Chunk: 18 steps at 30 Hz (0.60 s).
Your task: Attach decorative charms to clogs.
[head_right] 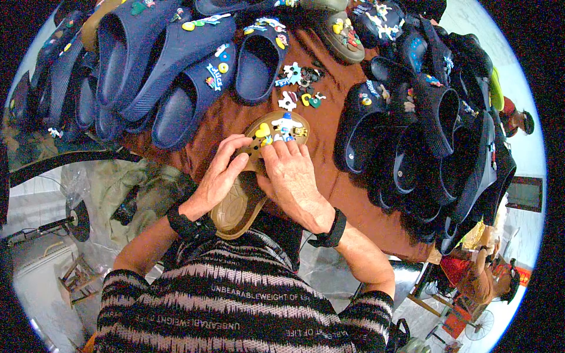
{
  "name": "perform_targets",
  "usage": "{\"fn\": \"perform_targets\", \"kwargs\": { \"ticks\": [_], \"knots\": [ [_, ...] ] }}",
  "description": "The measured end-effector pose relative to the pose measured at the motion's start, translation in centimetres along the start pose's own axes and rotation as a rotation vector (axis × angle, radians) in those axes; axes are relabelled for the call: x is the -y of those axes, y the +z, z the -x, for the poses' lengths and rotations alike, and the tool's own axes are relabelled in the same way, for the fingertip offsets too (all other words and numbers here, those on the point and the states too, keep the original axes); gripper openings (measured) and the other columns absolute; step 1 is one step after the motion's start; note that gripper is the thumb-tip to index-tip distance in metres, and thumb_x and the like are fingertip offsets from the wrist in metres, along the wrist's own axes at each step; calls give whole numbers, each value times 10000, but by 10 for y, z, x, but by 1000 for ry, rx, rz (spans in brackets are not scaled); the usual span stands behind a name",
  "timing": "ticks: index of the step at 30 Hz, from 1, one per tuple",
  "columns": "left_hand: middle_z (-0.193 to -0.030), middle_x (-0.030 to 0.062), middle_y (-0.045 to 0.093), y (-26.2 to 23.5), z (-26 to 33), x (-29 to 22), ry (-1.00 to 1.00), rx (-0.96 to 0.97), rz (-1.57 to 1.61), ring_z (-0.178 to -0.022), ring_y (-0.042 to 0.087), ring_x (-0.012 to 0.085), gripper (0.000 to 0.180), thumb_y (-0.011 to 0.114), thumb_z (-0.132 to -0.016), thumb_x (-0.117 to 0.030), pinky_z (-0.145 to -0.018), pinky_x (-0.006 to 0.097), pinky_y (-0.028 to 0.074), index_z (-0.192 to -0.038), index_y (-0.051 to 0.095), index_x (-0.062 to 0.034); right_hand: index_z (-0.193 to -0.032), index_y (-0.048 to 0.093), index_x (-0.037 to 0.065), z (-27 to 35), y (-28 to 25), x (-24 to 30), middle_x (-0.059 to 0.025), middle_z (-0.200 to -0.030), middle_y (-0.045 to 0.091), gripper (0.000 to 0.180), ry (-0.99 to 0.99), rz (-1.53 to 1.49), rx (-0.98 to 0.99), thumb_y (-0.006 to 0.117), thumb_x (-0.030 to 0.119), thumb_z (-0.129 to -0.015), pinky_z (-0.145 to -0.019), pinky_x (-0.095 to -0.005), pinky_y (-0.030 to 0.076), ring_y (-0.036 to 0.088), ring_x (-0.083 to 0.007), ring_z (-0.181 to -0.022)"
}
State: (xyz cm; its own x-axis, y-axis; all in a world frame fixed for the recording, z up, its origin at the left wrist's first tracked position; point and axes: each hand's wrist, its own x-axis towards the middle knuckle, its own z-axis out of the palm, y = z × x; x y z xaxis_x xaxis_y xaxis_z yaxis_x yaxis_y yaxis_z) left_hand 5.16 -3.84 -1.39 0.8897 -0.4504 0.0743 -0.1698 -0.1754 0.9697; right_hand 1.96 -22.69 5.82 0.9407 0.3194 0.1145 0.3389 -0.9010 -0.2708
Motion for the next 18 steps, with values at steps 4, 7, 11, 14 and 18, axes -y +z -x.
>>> {"fn": "perform_targets", "kwargs": {
  "ticks": [4,7,11,14,18],
  "knots": [
    [-1472,153,437,0,0,1,-8,3,9,-1445,361,286,369,495,-1052,-214,-1211,390,260,-1377,520,-44,-1040,627,34,2,6,1,-136,-1000,617,374,4,-29,-46,764,114,-701,-870,-457,455,579,-333,-1002],
    [-1436,192,452,2,-1,3,19,-35,18,-1392,413,330,371,536,-1034,-224,-1176,408,310,-1346,528,-23,-1046,633,34,3,11,1,-139,-1014,614,313,2,-102,-83,724,78,-750,-899,-465,427,558,-353,-995],
    [-1428,178,466,0,-3,-2,51,-12,-25,-1390,419,315,351,518,-1043,-220,-1177,401,313,-1332,552,-25,-1033,637,30,3,18,-6,-142,-1008,615,310,-21,-162,-82,730,82,-741,-901,-476,430,560,-353,-991],
    [-1409,166,491,-11,-8,-11,99,97,-100,-1364,453,316,334,505,-1051,-218,-1161,401,342,-1316,570,-24,-1049,628,29,8,14,-6,-142,-1015,613,354,-24,-193,-124,750,97,-723,-930,-488,428,562,-351,-1011],
    [-1384,182,514,-22,-13,-9,119,214,-172,-1306,513,339,354,576,-1020,-237,-1120,417,401,-1297,575,-16,-1122,619,34,12,7,-1,-144,-1039,609,447,20,-165,-135,763,98,-704,-1028,-505,397,555,-354,-1065]
  ]
}}
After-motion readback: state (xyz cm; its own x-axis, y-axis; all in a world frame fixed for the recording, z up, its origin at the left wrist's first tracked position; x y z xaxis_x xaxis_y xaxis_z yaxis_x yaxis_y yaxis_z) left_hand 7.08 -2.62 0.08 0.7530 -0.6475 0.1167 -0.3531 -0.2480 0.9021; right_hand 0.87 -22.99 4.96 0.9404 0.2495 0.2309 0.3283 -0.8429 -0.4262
